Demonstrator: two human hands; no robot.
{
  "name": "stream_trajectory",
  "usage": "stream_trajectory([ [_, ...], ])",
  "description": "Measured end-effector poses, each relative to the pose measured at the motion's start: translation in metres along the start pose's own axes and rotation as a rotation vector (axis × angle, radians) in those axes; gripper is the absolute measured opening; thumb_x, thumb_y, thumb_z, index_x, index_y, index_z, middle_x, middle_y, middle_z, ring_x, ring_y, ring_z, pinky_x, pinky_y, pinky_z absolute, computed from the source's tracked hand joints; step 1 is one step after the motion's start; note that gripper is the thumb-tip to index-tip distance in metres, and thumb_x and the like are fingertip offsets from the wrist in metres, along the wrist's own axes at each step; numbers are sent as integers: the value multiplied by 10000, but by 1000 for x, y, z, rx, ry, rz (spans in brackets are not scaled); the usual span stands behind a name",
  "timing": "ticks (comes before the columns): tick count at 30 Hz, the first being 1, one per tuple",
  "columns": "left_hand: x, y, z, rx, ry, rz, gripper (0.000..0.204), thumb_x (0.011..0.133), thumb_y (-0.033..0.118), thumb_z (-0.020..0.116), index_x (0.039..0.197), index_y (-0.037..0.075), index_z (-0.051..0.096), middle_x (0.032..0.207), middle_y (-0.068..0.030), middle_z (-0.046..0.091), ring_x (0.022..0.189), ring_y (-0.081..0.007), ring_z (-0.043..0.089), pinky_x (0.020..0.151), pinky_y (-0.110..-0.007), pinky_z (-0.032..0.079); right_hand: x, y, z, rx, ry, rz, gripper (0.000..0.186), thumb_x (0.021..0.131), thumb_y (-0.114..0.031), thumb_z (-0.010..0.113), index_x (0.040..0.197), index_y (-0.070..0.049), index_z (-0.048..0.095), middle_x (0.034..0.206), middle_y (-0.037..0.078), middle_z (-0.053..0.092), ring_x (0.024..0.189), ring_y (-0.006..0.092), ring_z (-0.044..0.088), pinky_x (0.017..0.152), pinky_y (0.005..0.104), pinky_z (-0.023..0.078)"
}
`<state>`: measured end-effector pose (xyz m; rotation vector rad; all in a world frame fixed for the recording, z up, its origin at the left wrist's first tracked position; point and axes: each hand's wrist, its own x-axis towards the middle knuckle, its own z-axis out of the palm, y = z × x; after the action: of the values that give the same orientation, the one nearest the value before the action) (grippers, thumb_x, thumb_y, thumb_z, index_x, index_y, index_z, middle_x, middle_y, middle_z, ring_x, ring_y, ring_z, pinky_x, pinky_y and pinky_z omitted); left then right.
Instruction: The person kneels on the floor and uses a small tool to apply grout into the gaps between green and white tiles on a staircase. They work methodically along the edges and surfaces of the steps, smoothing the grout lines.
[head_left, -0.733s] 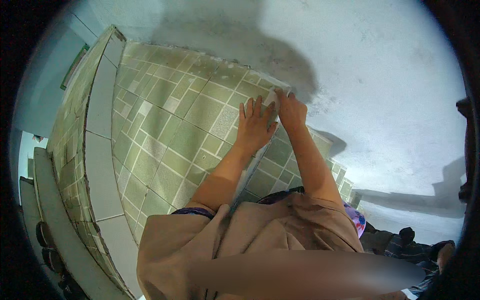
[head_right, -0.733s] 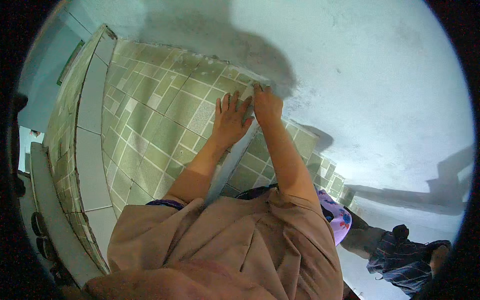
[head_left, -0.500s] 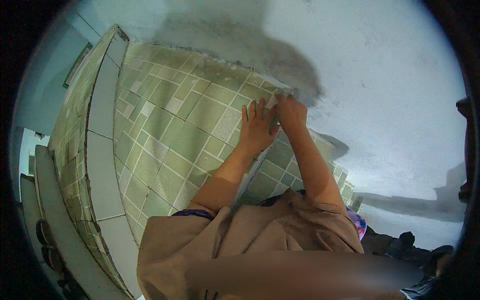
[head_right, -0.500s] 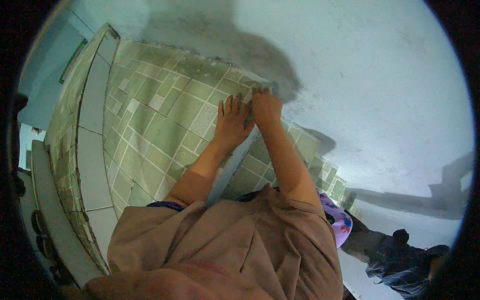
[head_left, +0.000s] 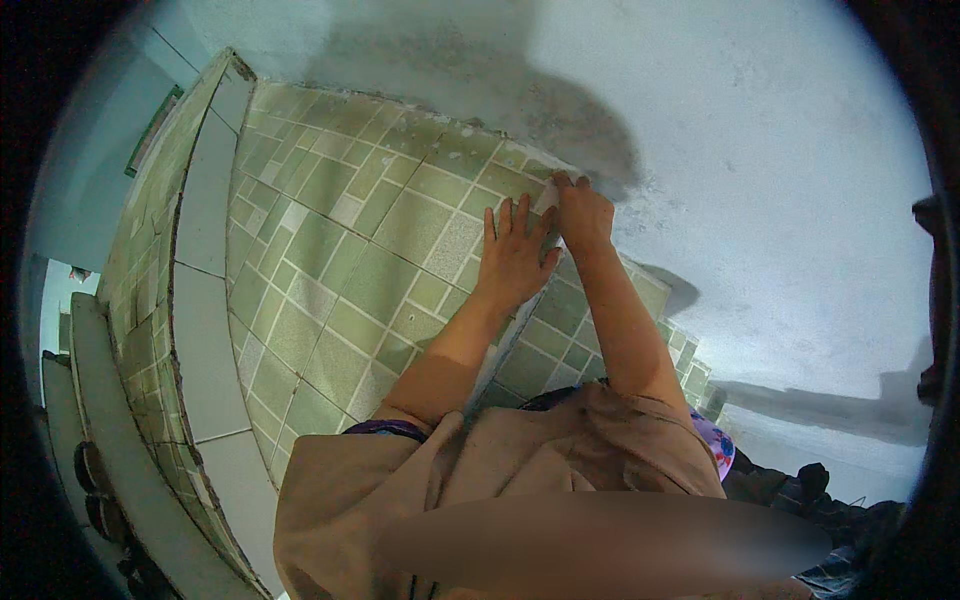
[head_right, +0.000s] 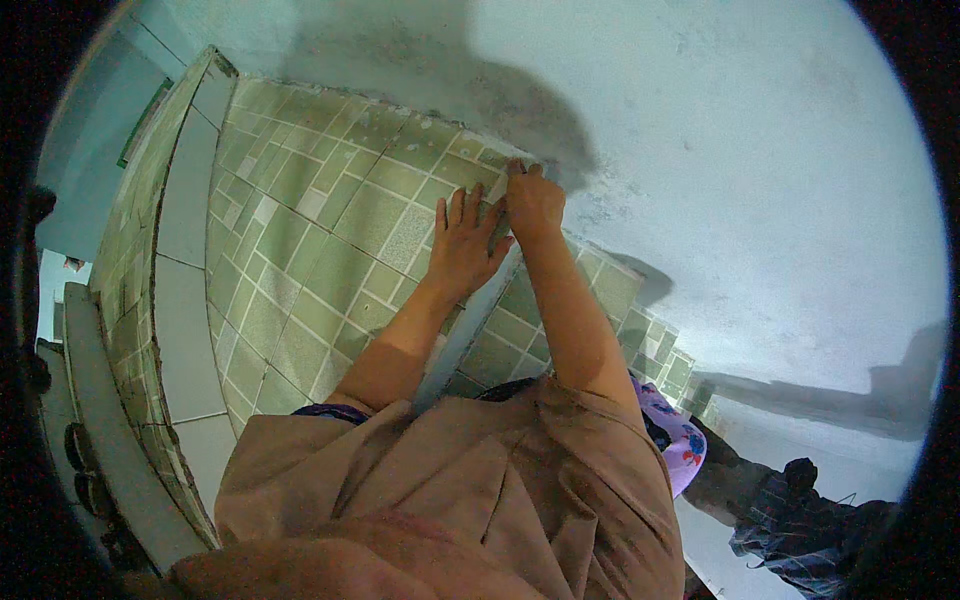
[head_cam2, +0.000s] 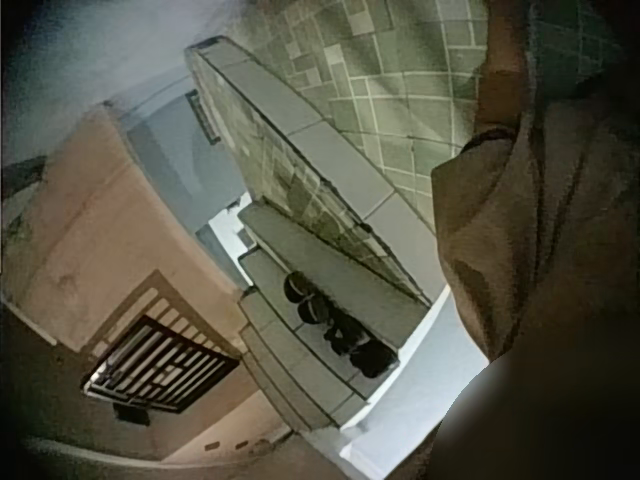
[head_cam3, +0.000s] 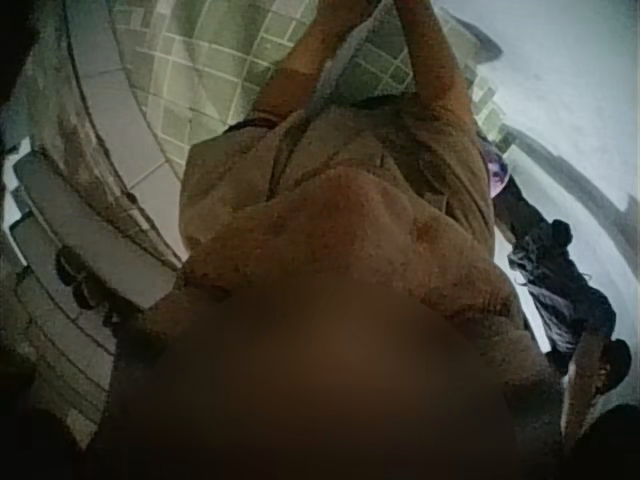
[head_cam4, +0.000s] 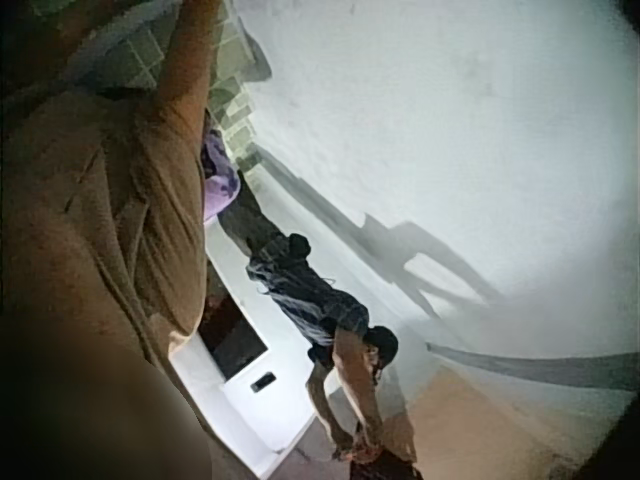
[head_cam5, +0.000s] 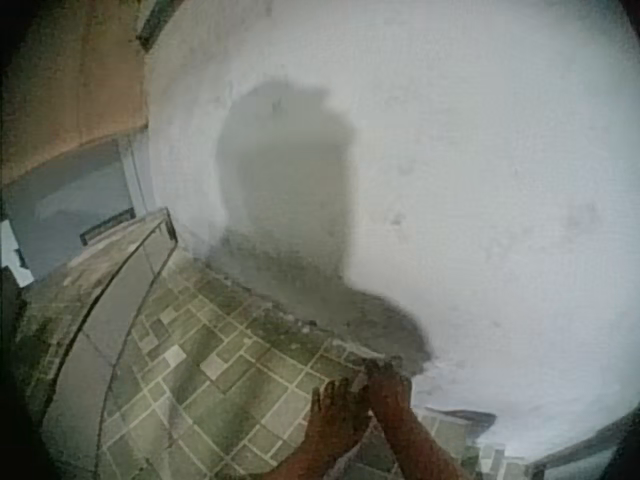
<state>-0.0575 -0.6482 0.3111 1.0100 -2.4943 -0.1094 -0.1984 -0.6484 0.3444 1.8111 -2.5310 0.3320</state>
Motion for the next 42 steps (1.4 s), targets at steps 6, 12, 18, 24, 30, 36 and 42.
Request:
stream_trajectory([
  [6,0,1,0,15,-53,-22,604,865,405,562,1400,152,440,1471,-218,320,1366,-423,257,1115,-607,132,0,-1,4,-22,-44,14,441,829,-181,613,1267,-168,563,1059,159,626,849,335,679,698,428,550],
  [12,0,2,-3,19,-52,-13,591,881,426,534,1391,140,447,1469,-220,322,1363,-423,264,1118,-600,125,2,4,8,15,-34,-18,456,829,-190,615,1281,-187,557,1061,157,623,886,333,673,725,426,545],
  [18,0,2,-3,33,-34,5,610,886,424,525,1390,93,434,1460,-218,331,1355,-426,270,1112,-599,149,0,4,9,10,-12,-5,466,815,-176,628,1273,-206,553,1064,147,618,857,348,674,709,433,546],
  [24,-1,0,0,46,-7,-6,684,876,423,530,1406,19,378,1462,-209,334,1351,-404,285,1118,-575,153,-3,4,10,3,-7,-52,461,817,-123,593,1268,-212,548,1043,156,617,811,346,681,669,440,551],
  [30,-1,0,0,38,-5,-9,701,872,424,530,1402,-6,369,1467,-204,337,1357,-400,280,1122,-570,147,0,1,13,12,56,-38,467,817,-103,580,1269,-216,549,1025,157,618,793,345,681,653,432,552],
  [36,1,1,0,45,-47,-29,694,878,419,530,1395,-17,375,1464,-207,340,1362,-399,273,1125,-569,142,-5,0,15,23,9,-37,472,820,-104,580,1276,-224,550,1004,156,626,801,349,681,661,436,553],
  [42,0,0,-1,28,-37,-20,683,895,421,509,1402,-16,371,1458,-207,350,1363,-400,273,1128,-566,144,0,-1,13,23,31,-48,475,819,-116,595,1279,-227,554,1044,159,624,791,353,682,647,448,552],
])
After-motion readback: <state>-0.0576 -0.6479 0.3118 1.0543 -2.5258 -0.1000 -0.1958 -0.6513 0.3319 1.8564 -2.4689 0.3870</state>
